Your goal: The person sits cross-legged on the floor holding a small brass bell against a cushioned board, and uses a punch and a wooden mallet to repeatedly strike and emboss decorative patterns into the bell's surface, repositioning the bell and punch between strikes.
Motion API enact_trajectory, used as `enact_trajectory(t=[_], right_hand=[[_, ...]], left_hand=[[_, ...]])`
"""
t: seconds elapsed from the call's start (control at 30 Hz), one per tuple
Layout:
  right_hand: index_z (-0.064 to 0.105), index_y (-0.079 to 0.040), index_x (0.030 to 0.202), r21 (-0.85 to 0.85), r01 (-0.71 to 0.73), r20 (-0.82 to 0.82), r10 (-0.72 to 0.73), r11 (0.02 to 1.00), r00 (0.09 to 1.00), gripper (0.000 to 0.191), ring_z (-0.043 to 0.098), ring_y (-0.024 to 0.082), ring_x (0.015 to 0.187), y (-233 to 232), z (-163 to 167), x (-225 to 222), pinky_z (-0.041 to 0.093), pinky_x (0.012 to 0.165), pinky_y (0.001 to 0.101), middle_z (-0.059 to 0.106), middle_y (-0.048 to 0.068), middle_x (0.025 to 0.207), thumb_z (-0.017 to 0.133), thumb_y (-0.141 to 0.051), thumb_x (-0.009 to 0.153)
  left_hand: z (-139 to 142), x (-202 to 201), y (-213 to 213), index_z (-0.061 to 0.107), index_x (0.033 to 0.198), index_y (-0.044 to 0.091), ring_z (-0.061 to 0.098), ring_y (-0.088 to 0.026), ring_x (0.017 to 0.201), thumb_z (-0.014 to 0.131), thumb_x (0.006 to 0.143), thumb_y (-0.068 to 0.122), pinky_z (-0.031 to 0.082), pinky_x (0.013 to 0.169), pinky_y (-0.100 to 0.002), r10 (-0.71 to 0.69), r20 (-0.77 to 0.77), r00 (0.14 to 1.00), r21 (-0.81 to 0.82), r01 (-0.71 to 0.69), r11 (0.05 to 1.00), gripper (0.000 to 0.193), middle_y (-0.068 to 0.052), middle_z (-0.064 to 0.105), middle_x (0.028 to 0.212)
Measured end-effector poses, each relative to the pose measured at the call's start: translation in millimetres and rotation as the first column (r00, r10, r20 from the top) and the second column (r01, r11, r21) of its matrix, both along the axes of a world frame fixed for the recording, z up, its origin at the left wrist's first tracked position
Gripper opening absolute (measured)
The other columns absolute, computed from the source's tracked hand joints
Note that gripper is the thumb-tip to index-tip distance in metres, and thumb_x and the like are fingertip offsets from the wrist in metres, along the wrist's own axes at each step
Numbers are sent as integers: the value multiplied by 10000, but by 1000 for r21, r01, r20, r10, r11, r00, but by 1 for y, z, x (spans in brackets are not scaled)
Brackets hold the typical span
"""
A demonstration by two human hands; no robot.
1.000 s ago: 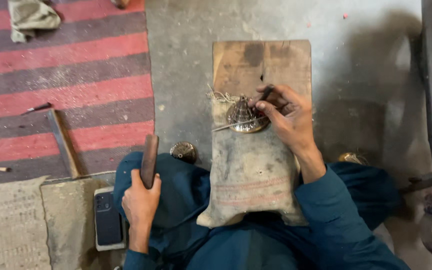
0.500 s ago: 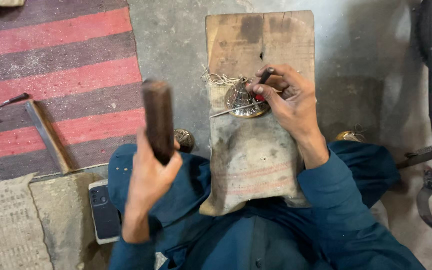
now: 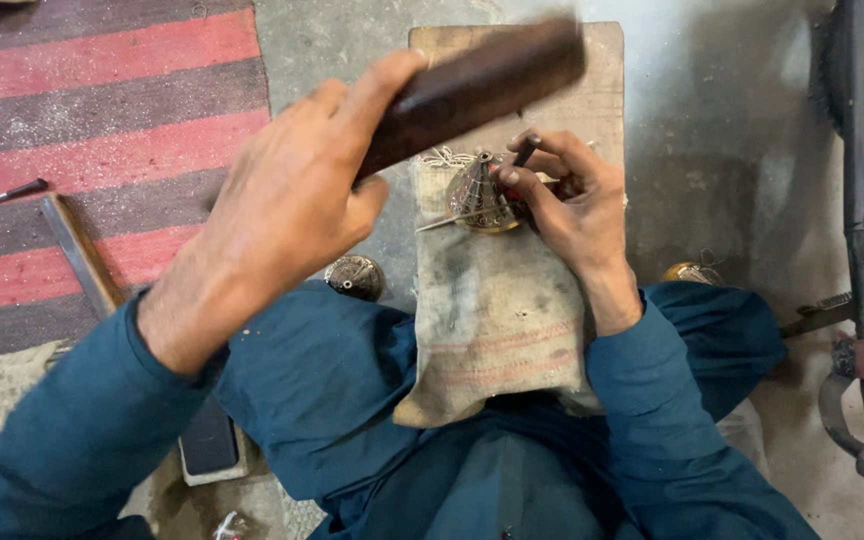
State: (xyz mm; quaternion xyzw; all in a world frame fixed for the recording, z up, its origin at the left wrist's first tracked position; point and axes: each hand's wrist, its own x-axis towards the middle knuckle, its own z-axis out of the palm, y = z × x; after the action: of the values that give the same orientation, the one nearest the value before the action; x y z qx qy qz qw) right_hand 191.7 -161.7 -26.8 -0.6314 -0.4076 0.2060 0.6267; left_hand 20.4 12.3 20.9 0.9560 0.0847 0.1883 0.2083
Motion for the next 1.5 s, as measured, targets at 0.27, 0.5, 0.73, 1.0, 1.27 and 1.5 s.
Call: enact_trajectory(t=[0.27, 0.5, 0.73, 1.0, 1.27, 1.5], right_hand=[[635, 42, 1259, -3, -17, -36, 17, 1000, 999, 255, 748, 146, 1015, 0, 0, 0, 625, 863, 251, 778, 158, 1098, 711, 36, 1015], [632, 39, 1287, -17, -41, 31, 42, 999, 999, 271, 757, 160, 1025, -3, -2, 4, 628, 861, 254, 778, 165, 1117, 696, 37, 1023], [632, 41, 1284, -10, -47, 26, 48, 999, 999, 287, 756, 172, 1055, -4, -5, 7, 635, 876, 264, 766, 169, 1137, 710, 28, 1008], [657, 58, 1250, -79, 5, 15, -4, 997, 1000, 258, 740, 169, 1019, -6, -6, 6, 610, 851, 251, 777, 150, 1086, 716, 54, 999], [633, 57, 1273, -40, -28, 9, 29, 999, 1000, 289, 739, 168, 1052, -5, -4, 7, 611, 877, 256, 761, 144, 1108, 696, 68, 992], [640, 39, 1285, -39, -61, 18, 62, 997, 998, 282, 752, 165, 1049, -5, -5, 9, 623, 876, 250, 772, 124, 1086, 689, 40, 1008]], left_hand=[[2, 5, 0, 480, 1495, 199, 653, -334, 939, 715, 875, 24, 501, 775, -484, 98, -35, 995, 469, -70, 880, 686, -127, 613, 993], [2, 6, -1, 479, 1517, 242, 663, -287, 937, 721, 972, 38, 500, 782, -470, 150, -29, 988, 646, -96, 757, 630, -87, 611, 993], [3, 9, -3, 472, 1500, 210, 645, -312, 926, 706, 930, 31, 485, 753, -489, 121, -70, 990, 471, -74, 879, 641, -108, 605, 990], [0, 7, 4, 446, 1560, 151, 626, -346, 981, 696, 820, 63, 478, 787, -484, 17, -20, 1000, 233, -12, 972, 785, -127, 602, 1060], [-3, 12, 3, 443, 1531, 223, 628, -331, 972, 708, 932, 54, 485, 810, -506, 64, -23, 998, 447, -47, 893, 677, -106, 604, 1041], [-4, 14, 6, 476, 1507, 266, 631, -287, 928, 710, 960, 123, 494, 783, -503, 112, 62, 992, 660, -125, 741, 612, -83, 600, 1037]])
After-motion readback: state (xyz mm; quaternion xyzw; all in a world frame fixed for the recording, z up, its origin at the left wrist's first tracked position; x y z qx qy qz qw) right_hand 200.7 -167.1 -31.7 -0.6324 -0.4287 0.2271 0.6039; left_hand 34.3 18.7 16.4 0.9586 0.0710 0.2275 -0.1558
